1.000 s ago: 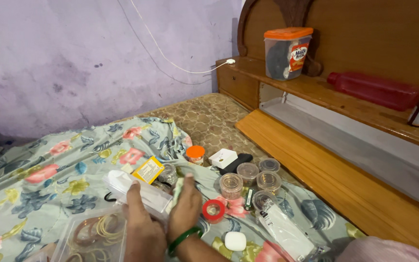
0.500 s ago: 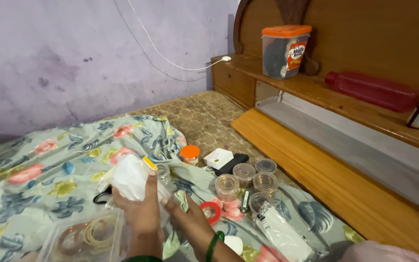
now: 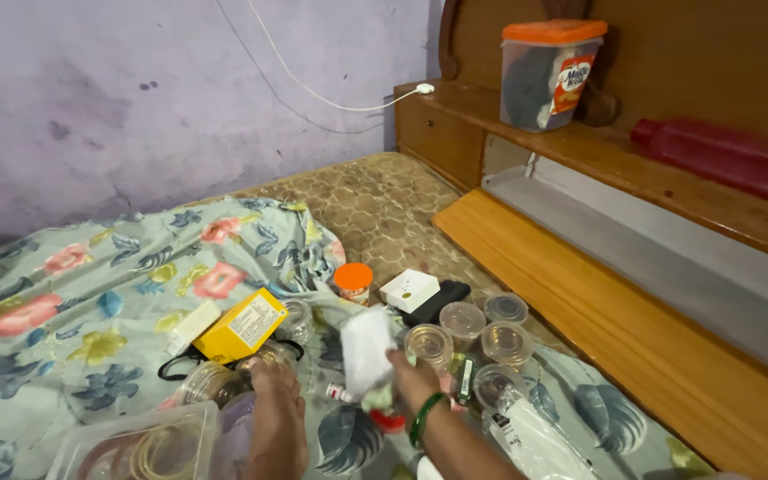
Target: The person sits on a bed and organizes small jewelry items. They open and close plastic containers, move bangles and beads between containers, and wipe the surfaces of the containers with a cloth.
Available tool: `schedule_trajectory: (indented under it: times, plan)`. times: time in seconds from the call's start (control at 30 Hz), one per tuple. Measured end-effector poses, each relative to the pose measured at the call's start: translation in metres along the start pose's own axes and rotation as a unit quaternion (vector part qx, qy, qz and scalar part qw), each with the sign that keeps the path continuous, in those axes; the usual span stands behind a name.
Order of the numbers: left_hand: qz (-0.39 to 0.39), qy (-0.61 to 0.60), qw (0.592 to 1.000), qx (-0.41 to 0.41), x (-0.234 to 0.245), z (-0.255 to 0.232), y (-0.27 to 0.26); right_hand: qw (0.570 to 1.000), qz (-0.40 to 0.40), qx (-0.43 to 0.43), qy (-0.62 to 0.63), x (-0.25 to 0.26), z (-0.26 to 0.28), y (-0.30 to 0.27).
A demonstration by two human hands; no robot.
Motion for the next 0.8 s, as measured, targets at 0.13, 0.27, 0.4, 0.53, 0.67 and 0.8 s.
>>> schedule_trajectory:
  times: [0.13, 0.27, 0.4, 0.53, 0.67, 0.8]
  plan:
    - [-0.008, 0.020, 1.000, 0.013, 0.001, 0.000, -0.001, 0.997, -0.051, -0.022, -0.047, -0.001, -0.014, 0.051]
    - [-0.014, 0.025, 0.999, 0.024, 0.002, -0.004, -0.004, 0.945, -0.175, 0.189, -0.202, 0.000, -0.027, 0.049]
    - [-0.003, 0.019, 1.000, 0.020, 0.009, -0.005, -0.003, 0.890, -0.257, 0.247, -0.286, -0.005, -0.030, 0.031]
    - [0.013, 0.029, 0.999, 0.027, 0.014, -0.003, 0.000, 0.878, -0.191, 0.341, -0.277, -0.023, -0.014, 0.001]
    - [0.009, 0.030, 0.999, 0.034, 0.016, -0.002, 0.003, 0.812, 0.068, 0.461, -0.351, -0.085, -0.021, -0.024]
    - [0.002, 0.033, 0.999, 0.037, 0.020, -0.002, -0.002, 0.623, 0.265, 0.494, -0.546, -0.124, -0.062, -0.029]
Point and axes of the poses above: each hand's wrist, its own y-axis towards the middle knuckle, its own x-axis out of the back of the hand, z = x × y, the point moved 8 cm from there along y, towards the middle knuckle, and after that the axes turned 10 degrees about -z, right-handed, at the moved point
